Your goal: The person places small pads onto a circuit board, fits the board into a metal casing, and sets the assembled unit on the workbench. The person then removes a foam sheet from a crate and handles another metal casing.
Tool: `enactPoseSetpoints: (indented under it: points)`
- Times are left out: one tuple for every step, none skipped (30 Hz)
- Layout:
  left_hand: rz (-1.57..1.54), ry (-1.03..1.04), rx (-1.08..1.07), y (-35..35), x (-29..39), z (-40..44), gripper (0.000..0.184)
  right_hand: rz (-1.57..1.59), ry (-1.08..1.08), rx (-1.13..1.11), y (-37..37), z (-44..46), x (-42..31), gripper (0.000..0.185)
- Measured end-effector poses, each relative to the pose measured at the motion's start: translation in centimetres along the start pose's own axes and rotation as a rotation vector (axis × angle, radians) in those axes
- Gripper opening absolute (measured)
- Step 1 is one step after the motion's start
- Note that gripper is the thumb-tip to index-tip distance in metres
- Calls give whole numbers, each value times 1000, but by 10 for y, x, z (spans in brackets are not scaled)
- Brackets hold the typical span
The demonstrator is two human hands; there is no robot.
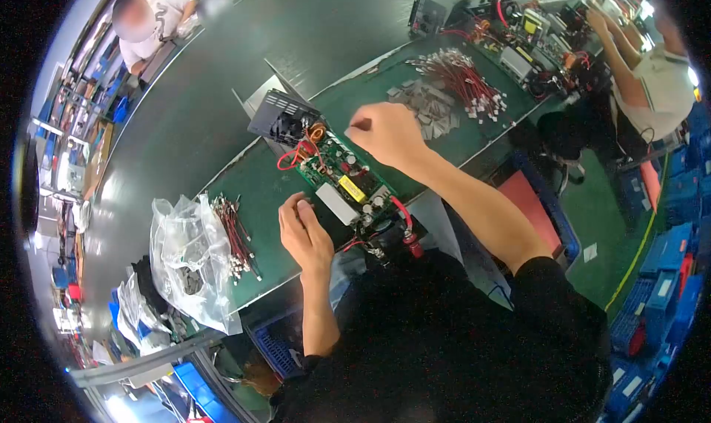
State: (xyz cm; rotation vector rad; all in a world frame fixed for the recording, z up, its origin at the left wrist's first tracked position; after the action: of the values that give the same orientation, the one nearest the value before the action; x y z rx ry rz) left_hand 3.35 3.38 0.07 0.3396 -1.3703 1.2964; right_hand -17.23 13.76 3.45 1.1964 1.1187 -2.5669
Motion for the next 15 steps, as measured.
enactPoseSetpoints:
  points:
    - [3,-6,-6,0,0,0,19,-44,-33,-8,4,7,2,21]
    - [-23,-36,-23,0,4,-1,19,-86,-68,-20,9,12,4,22]
    - [-17,-37,-31,1,3,-2,19,-81,-58,-20,13,16,4,22]
    - [8,-16,-33,1,3,-1,20,-65,-55,-61,18,21,4,22]
    - [31,8,-33,2,3,1,22,-50,-56,-102,22,25,4,22]
    - [35,9,-35,3,3,2,22,-12,-62,-103,26,26,4,24]
    - [17,-22,-46,2,0,1,23,-8,-61,-107,27,26,3,24]
    - [-1,-56,-55,2,-2,1,24,19,-14,-122,29,26,2,25]
    - [4,-62,-53,2,-2,1,24,46,35,-137,30,26,0,25]
    - [3,-70,-61,2,-1,1,24,51,36,-142,32,26,-1,25]
    - [1,-76,-70,2,0,2,25,90,69,-142,33,24,0,25]
    - [5,-80,-72,2,0,2,25,128,104,-141,34,23,1,26]
    - [-9,-79,-81,2,1,2,23,131,107,-143,33,21,1,26]
    - [-24,-78,-89,1,1,3,21,144,114,-141,33,19,2,27]
    - [-24,-81,-86,2,1,4,21,157,119,-139,32,19,2,28]
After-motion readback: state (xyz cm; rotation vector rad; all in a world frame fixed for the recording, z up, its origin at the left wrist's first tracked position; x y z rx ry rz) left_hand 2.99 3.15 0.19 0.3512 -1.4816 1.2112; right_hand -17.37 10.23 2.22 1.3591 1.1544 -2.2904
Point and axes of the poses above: each hand's wrist, its own z-axis towards the middle knuckle, its own y-axis out of the palm, x = y × z, the point moved 2 cm from there along z, towards the middle knuckle, and after that the axes turned 14 degrees about -y, right-handed, at the moved point
